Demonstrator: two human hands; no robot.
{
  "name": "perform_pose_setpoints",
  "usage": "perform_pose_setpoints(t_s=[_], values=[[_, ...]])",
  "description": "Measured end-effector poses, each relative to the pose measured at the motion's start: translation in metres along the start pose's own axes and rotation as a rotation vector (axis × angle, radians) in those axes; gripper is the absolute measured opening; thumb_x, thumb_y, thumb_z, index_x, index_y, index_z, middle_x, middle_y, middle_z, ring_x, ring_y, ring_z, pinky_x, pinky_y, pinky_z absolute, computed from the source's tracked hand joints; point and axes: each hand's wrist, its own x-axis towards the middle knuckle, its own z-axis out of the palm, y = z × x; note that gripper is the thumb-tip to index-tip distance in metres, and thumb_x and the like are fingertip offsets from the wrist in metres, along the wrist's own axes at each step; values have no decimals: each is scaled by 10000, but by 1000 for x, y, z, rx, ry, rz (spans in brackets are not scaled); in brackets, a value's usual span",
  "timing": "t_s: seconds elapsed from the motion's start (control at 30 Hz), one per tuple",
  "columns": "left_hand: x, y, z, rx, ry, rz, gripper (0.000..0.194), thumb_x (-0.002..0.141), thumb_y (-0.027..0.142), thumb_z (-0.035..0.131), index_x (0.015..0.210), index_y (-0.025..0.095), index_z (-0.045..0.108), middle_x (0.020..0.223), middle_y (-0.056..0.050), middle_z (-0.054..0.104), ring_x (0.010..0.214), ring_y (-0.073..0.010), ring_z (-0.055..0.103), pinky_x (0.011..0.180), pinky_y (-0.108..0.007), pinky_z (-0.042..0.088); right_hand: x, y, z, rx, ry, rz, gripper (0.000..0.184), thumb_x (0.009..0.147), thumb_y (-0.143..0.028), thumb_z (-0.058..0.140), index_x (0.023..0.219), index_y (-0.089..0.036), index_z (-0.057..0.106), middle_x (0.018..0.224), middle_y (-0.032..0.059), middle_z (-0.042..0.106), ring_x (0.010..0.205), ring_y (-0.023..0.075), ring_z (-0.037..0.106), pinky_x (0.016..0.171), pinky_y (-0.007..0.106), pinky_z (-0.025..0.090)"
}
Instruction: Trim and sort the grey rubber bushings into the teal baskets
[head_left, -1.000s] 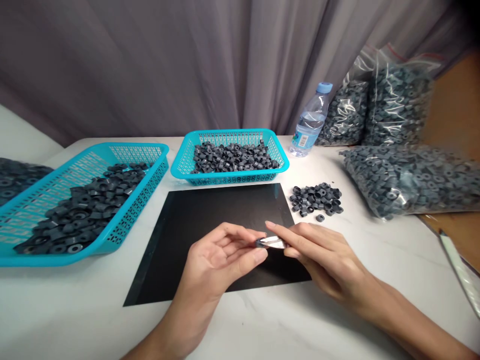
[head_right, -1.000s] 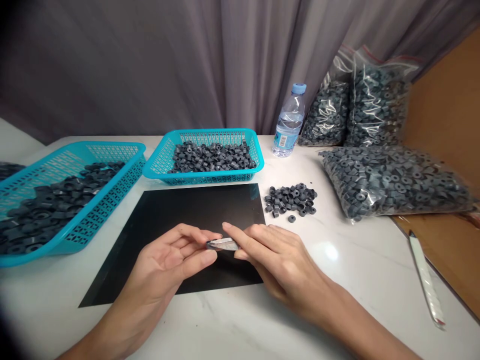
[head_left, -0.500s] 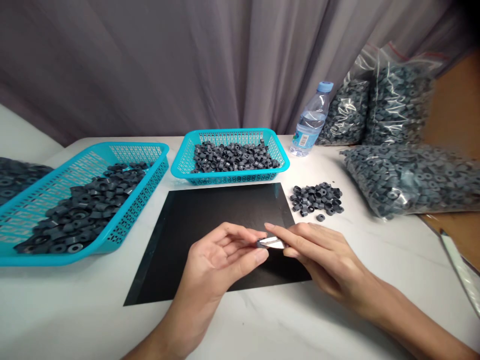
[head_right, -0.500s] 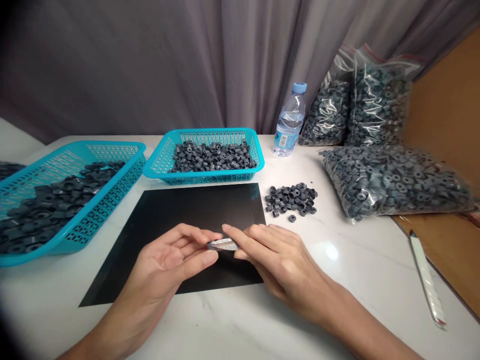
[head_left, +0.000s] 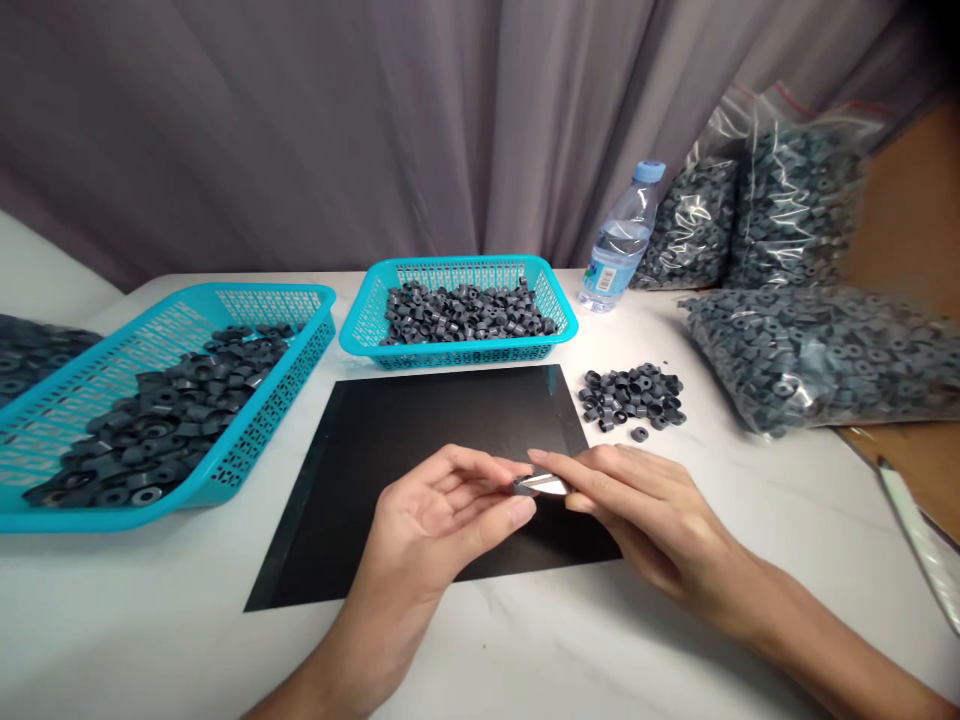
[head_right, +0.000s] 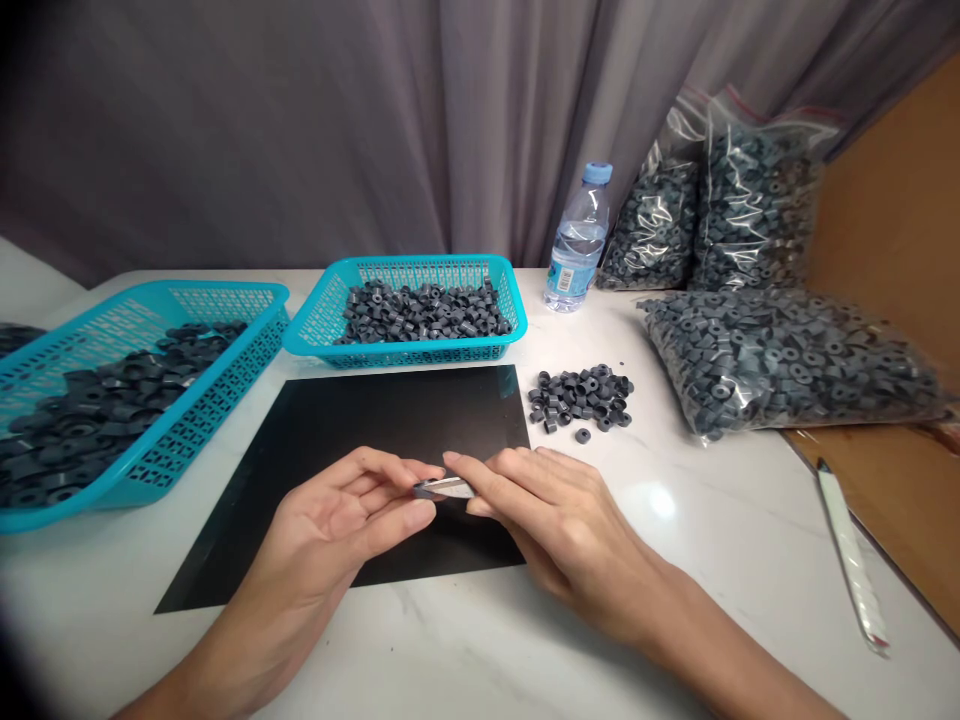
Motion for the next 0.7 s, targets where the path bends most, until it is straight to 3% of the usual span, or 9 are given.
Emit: perform_pose_setpoints(t_s=[0.13,0.7], values=[[0,2,1,-13,-15,-6,199,747,216,873,814,202,686,968,-14,775,978,-144,729,881,-175,563,-1,1,-1,7,37,-1,450,1040,-101,467,1488,-147,468,894,31,613,765,140,555,687,279,444],[0,1,1,14,8,-19,217,729,230,884,809,195,685,961,-31,755,1005,-163,710,872,-186,562,-5,5,0,32,-60,31,528,1040,-123,475,1556,-198,390,921,41,617,772,160,542,690,318,443]])
